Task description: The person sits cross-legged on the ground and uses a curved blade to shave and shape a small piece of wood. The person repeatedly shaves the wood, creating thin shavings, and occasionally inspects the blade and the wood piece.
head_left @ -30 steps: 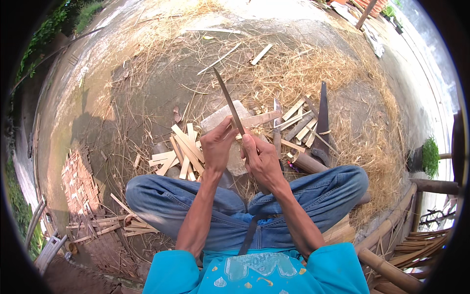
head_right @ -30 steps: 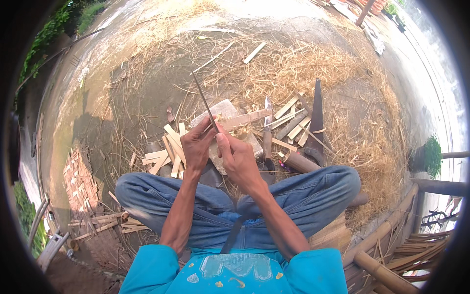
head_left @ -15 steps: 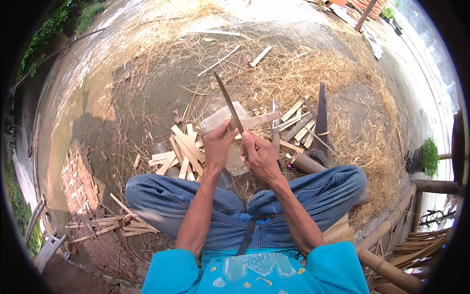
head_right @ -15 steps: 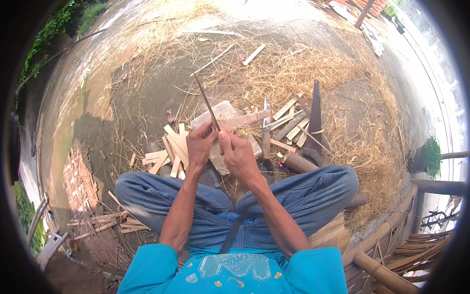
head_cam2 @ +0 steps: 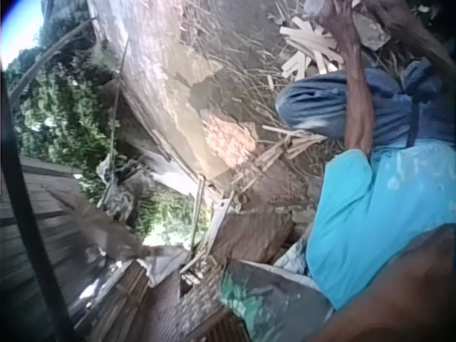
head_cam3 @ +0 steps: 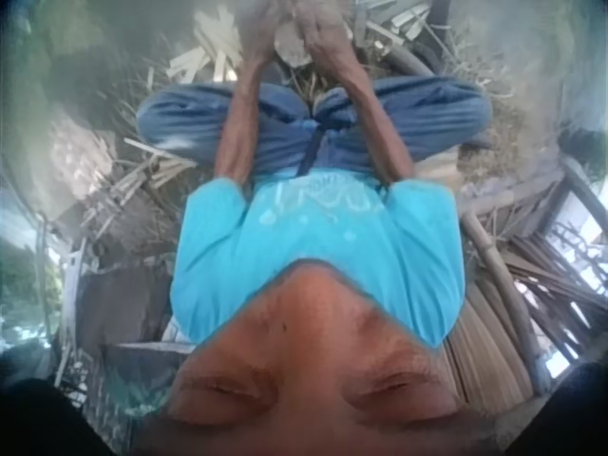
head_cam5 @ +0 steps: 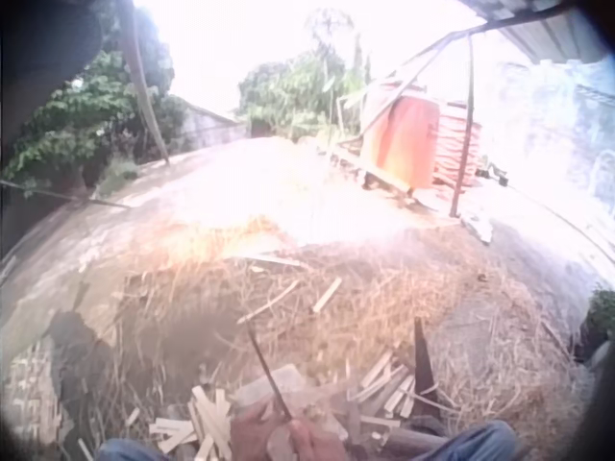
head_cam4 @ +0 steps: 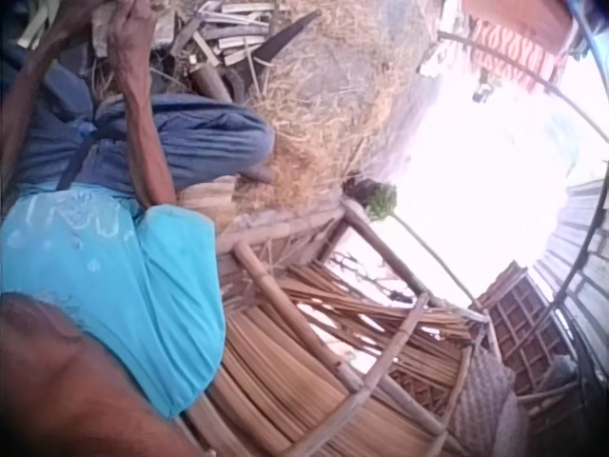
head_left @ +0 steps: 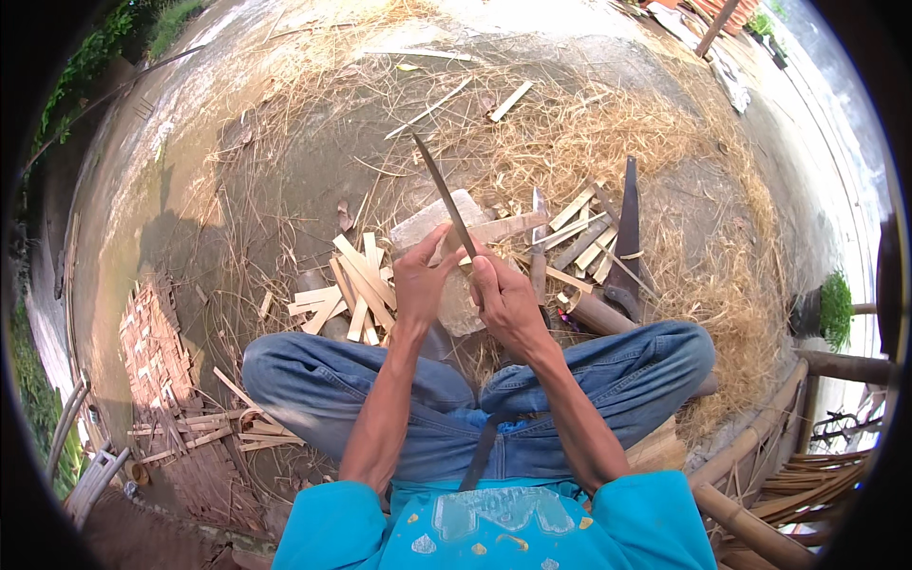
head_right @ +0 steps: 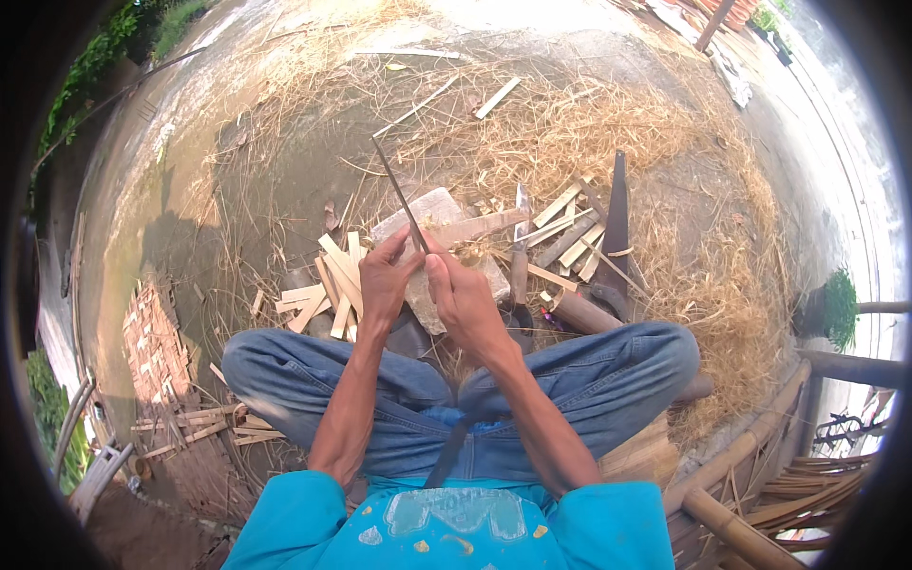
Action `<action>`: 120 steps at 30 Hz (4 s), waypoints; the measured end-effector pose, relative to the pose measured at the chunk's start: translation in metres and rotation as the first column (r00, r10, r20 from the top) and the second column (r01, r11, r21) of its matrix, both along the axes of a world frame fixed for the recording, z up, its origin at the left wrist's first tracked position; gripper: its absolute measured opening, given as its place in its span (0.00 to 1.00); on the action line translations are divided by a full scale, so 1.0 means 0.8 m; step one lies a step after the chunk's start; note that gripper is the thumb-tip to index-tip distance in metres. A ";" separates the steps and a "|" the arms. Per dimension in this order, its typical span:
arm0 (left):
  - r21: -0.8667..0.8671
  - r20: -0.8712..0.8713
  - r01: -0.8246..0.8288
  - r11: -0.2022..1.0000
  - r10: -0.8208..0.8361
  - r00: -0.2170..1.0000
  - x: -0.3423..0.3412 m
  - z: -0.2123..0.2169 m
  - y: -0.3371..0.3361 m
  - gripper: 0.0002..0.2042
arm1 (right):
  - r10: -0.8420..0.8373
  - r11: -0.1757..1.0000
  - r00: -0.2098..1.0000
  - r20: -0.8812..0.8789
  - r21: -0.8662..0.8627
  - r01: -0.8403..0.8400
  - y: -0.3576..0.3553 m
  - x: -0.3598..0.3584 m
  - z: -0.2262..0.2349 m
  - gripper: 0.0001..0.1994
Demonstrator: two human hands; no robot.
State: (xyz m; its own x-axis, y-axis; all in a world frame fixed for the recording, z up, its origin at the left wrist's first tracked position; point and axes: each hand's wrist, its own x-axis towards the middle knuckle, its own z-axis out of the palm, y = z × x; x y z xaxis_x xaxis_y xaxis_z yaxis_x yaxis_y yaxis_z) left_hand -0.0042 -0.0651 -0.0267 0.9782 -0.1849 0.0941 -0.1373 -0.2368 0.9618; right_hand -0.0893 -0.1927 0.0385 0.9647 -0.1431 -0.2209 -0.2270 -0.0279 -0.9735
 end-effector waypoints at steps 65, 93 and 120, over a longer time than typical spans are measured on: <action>0.003 -0.161 -0.062 0.998 0.062 0.985 0.007 0.019 -0.007 0.23 | -0.074 0.974 0.996 0.055 0.219 0.060 -0.042 0.026 -0.059 0.22; -0.274 -0.360 0.213 0.938 -0.305 0.881 0.059 0.001 -0.002 0.27 | 0.205 0.973 0.979 0.005 -0.111 -0.204 -0.055 0.031 -0.021 0.37; 0.170 0.005 0.091 0.981 -0.093 0.996 0.030 -0.059 -0.005 0.25 | 0.167 0.940 0.981 0.100 -0.318 -0.128 -0.026 0.019 -0.019 0.30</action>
State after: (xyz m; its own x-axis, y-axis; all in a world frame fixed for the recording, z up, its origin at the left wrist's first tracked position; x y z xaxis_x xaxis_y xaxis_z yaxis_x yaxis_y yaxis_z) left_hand 0.0196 -0.0688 -0.0735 0.9552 -0.2882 0.0667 -0.1785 -0.3817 0.9069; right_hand -0.0741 -0.2138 0.0235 0.9970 -0.0393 -0.0662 -0.0758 -0.3552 -0.9317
